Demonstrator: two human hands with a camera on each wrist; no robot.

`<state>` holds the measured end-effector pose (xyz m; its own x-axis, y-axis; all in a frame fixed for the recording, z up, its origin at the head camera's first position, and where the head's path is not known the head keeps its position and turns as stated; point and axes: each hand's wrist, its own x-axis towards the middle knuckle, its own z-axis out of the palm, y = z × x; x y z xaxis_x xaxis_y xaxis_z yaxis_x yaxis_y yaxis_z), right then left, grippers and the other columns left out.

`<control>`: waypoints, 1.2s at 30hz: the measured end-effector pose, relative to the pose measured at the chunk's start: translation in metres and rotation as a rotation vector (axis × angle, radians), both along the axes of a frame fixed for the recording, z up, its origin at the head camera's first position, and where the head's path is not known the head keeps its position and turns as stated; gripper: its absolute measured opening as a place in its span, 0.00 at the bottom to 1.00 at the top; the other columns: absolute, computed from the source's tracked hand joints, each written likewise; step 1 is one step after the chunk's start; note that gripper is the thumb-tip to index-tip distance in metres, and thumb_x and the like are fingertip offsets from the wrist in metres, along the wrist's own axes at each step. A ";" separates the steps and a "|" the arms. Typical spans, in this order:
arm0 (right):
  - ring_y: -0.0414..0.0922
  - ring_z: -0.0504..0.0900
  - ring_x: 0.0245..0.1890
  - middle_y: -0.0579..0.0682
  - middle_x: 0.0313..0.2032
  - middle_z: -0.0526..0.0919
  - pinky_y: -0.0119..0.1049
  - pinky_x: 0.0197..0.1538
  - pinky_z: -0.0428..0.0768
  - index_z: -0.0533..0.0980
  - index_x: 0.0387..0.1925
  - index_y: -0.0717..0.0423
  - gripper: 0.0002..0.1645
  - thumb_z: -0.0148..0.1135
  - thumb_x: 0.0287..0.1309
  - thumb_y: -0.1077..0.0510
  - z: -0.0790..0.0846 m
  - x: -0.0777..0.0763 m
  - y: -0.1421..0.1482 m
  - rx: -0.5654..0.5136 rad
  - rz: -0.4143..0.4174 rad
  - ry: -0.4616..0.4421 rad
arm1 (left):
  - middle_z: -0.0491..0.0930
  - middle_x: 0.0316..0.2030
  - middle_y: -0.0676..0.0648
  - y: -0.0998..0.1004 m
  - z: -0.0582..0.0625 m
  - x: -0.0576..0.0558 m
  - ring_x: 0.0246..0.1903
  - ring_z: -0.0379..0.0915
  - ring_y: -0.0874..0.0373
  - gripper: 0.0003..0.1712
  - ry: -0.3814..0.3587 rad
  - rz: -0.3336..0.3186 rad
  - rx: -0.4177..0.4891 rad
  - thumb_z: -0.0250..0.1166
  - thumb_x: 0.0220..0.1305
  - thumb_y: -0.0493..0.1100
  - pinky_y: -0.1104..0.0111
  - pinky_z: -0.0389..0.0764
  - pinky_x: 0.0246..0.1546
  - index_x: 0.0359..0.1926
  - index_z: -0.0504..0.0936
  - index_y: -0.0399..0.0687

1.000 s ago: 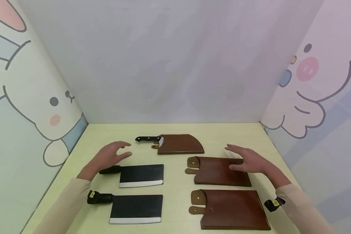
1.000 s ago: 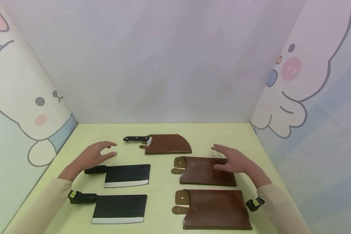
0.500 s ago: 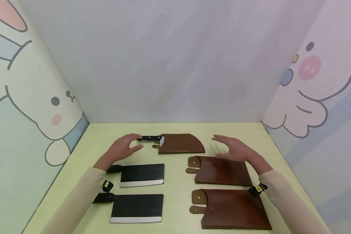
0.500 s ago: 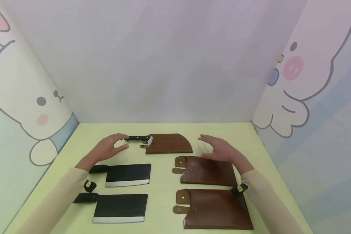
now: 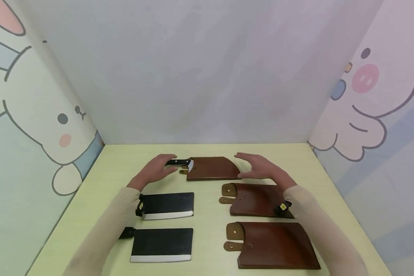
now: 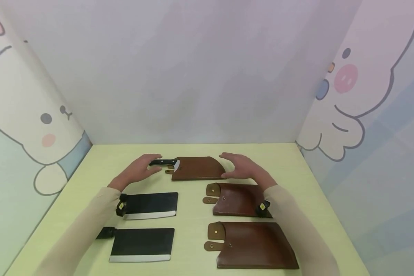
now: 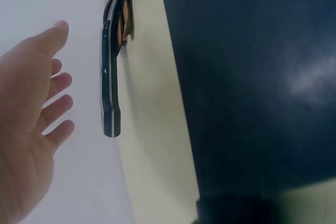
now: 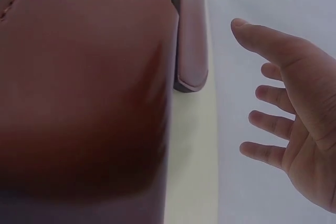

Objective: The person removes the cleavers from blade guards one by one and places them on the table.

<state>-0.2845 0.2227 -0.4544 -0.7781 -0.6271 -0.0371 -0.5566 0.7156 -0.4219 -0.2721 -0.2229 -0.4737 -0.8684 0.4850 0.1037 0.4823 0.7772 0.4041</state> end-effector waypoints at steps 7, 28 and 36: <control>0.58 0.60 0.76 0.55 0.77 0.59 0.59 0.71 0.63 0.56 0.79 0.53 0.59 0.71 0.57 0.32 -0.019 -0.019 -0.015 0.007 0.001 -0.052 | 0.68 0.70 0.33 0.010 -0.007 -0.013 0.73 0.57 0.35 0.36 -0.063 -0.003 0.002 0.64 0.73 0.52 0.43 0.61 0.70 0.72 0.68 0.35; 0.55 0.65 0.73 0.57 0.76 0.62 0.53 0.70 0.67 0.54 0.80 0.56 0.68 0.78 0.48 0.32 -0.043 -0.034 -0.047 0.043 0.016 -0.132 | 0.72 0.66 0.31 0.015 -0.020 -0.030 0.65 0.70 0.37 0.36 -0.203 0.040 -0.055 0.63 0.75 0.49 0.45 0.69 0.64 0.73 0.65 0.32; 0.56 0.65 0.72 0.59 0.76 0.60 0.52 0.70 0.67 0.53 0.80 0.57 0.66 0.77 0.51 0.35 -0.040 -0.035 -0.053 0.105 0.038 -0.113 | 0.73 0.64 0.31 0.016 -0.021 -0.033 0.63 0.71 0.37 0.34 -0.192 0.044 -0.080 0.62 0.75 0.48 0.46 0.70 0.63 0.71 0.67 0.30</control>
<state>-0.3199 0.1695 -0.4942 -0.7406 -0.6443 -0.1906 -0.5376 0.7384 -0.4073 -0.3047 -0.2073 -0.4951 -0.8891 0.4460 -0.1031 0.3671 0.8291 0.4218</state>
